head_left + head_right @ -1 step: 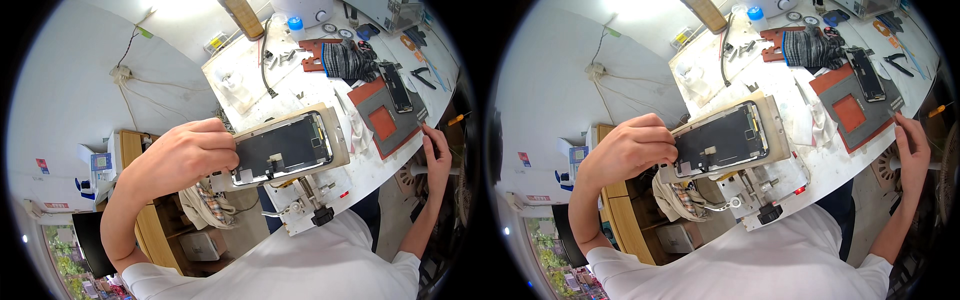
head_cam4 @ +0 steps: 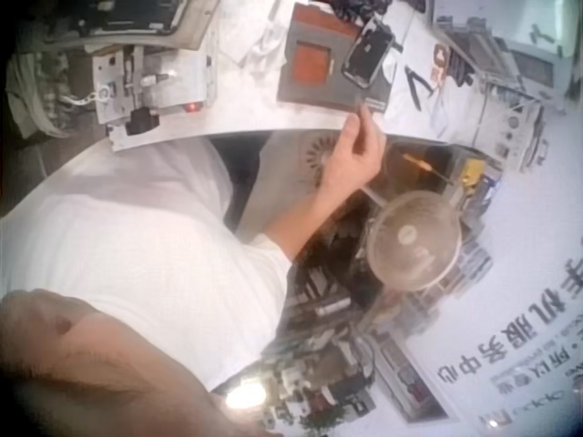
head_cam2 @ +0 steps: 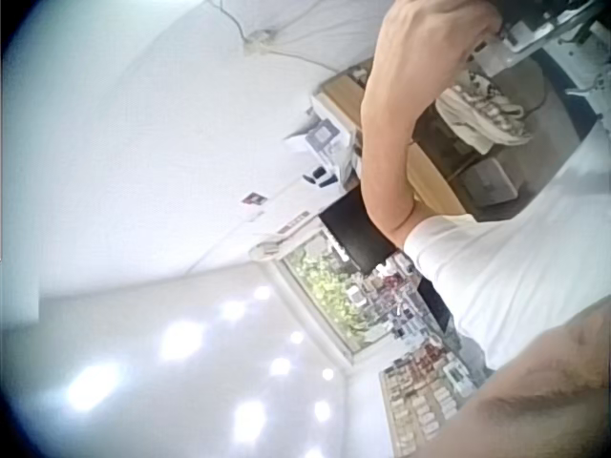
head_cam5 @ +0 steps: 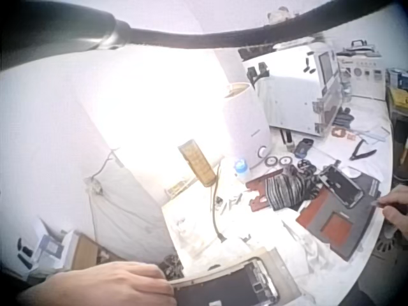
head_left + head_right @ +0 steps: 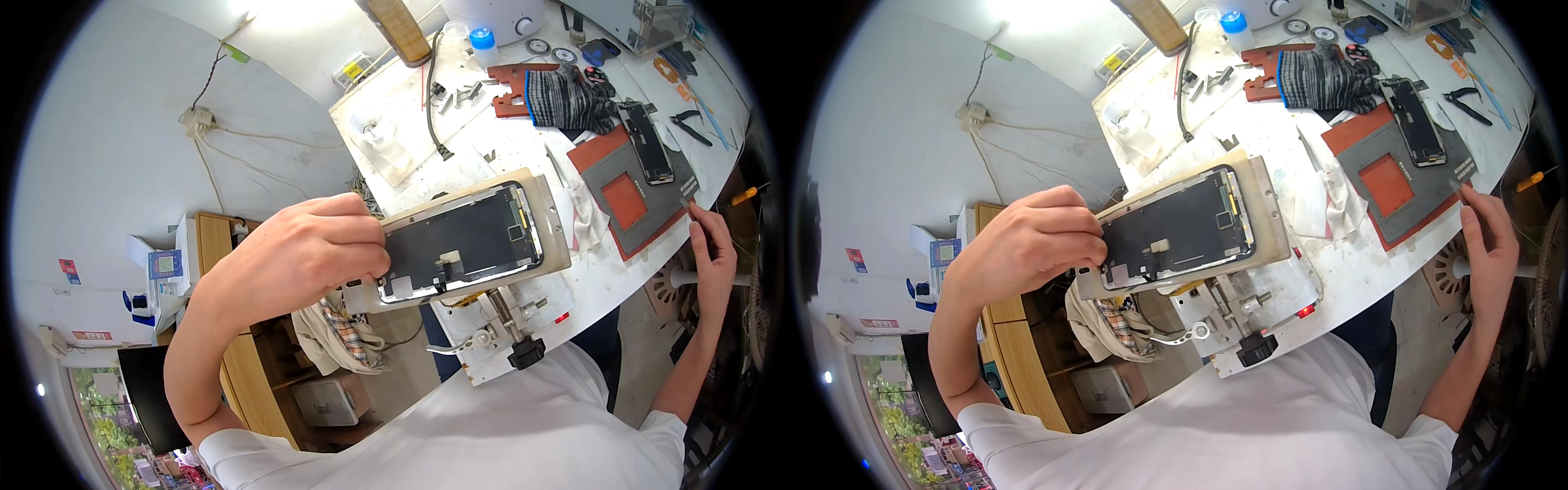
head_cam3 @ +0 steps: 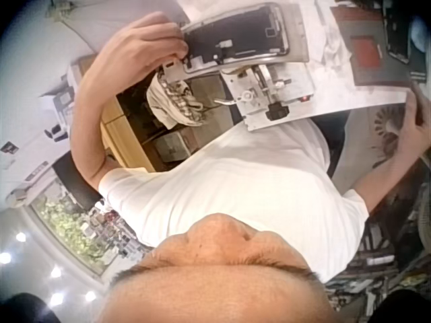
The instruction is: The person disassembles a smartphone, removes the screen, and places the chassis on a workbench. They then apply adhesive to the frame of the phone chassis using a small bottle and spread it with a tool.
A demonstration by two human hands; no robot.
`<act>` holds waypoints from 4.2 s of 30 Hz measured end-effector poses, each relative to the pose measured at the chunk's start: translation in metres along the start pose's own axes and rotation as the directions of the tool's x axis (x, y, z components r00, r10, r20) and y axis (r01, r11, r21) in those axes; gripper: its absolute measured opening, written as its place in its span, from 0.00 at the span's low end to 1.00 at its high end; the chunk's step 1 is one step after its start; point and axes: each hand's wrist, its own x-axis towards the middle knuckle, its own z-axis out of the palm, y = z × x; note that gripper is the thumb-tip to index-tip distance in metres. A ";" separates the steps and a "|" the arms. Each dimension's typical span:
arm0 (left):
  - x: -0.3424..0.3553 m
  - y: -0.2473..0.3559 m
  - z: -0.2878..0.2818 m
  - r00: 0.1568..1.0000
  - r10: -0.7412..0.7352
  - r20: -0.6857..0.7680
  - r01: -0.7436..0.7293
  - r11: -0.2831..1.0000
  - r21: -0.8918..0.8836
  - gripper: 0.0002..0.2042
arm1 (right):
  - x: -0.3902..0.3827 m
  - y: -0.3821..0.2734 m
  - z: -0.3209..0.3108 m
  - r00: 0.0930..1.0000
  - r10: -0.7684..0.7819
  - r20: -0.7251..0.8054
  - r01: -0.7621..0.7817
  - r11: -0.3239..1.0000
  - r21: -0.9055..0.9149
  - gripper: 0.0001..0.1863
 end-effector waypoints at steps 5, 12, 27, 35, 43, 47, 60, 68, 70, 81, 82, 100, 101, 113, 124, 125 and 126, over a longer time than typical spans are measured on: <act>0.000 0.002 -0.004 0.998 -0.013 0.062 0.011 1.000 0.023 0.09 | 0.003 -0.013 0.009 1.000 0.002 0.001 -0.002 0.999 0.032 0.12; 0.007 0.009 -0.007 0.998 -0.027 0.049 0.026 0.999 0.032 0.07 | -0.010 -0.053 0.052 0.981 -0.170 0.092 0.168 0.985 0.023 0.18; -0.018 -0.002 0.009 0.989 0.023 -0.149 -0.025 1.000 -0.015 0.07 | 0.120 -0.186 0.106 0.711 -0.675 0.196 0.649 0.738 0.187 0.17; -0.014 -0.004 0.002 0.998 0.005 -0.055 -0.006 1.000 -0.019 0.06 | 0.185 -0.234 0.290 0.456 -0.731 0.507 0.758 0.618 0.210 0.30; -0.007 -0.007 -0.001 1.000 0.003 -0.004 -0.003 0.999 -0.042 0.07 | 0.208 -0.243 0.301 0.419 -0.666 0.617 0.667 0.687 0.288 0.26; -0.003 -0.007 -0.001 1.000 0.005 0.002 -0.005 1.000 -0.022 0.06 | 0.215 -0.248 0.245 0.497 -0.691 0.525 0.484 0.723 0.494 0.26; -0.007 -0.015 0.011 0.996 0.022 -0.082 -0.035 0.985 -0.167 0.08 | 0.082 -0.258 0.120 0.284 -0.929 0.236 0.883 0.350 0.312 0.25; -0.008 -0.019 0.014 0.992 0.042 -0.117 -0.066 0.975 -0.214 0.07 | 0.072 -0.262 0.132 0.210 -0.964 0.160 0.964 0.232 0.127 0.19; -0.008 -0.020 0.014 0.991 0.050 -0.122 -0.075 0.974 -0.212 0.06 | 0.071 -0.264 0.132 0.200 -0.966 0.161 0.968 0.220 0.118 0.19; -0.009 -0.020 0.015 0.993 0.038 -0.116 -0.062 0.974 -0.218 0.06 | 0.065 -0.271 0.130 0.167 -0.968 0.186 0.983 0.179 0.048 0.15; -0.010 -0.020 0.015 0.993 0.036 -0.115 -0.062 0.972 -0.226 0.06 | 0.064 -0.271 0.129 0.169 -0.967 0.189 0.983 0.180 0.046 0.15; -0.009 -0.021 0.013 0.991 0.053 -0.120 -0.076 0.977 -0.200 0.05 | 0.067 -0.264 0.117 0.305 -0.924 0.229 0.931 0.340 0.133 0.22; -0.009 -0.021 0.013 0.991 0.055 -0.123 -0.079 0.977 -0.197 0.06 | 0.067 -0.264 0.117 0.301 -0.925 0.233 0.934 0.335 0.125 0.22; -0.006 -0.017 0.011 0.998 0.034 -0.057 -0.045 0.978 -0.202 0.09 | 0.066 -0.265 0.125 0.243 -0.948 0.207 0.959 0.267 0.098 0.17; -0.006 -0.021 0.014 0.998 0.026 -0.054 -0.040 0.964 -0.263 0.07 | 0.065 -0.266 0.125 0.218 -0.944 0.248 0.961 0.252 0.111 0.26; -0.006 -0.021 0.014 0.998 0.029 -0.055 -0.043 0.964 -0.263 0.07 | 0.064 -0.266 0.125 0.214 -0.945 0.249 0.962 0.248 0.113 0.26; -0.006 -0.021 0.014 0.998 0.027 -0.051 -0.039 0.964 -0.263 0.07 | 0.064 -0.266 0.125 0.217 -0.944 0.248 0.962 0.251 0.111 0.26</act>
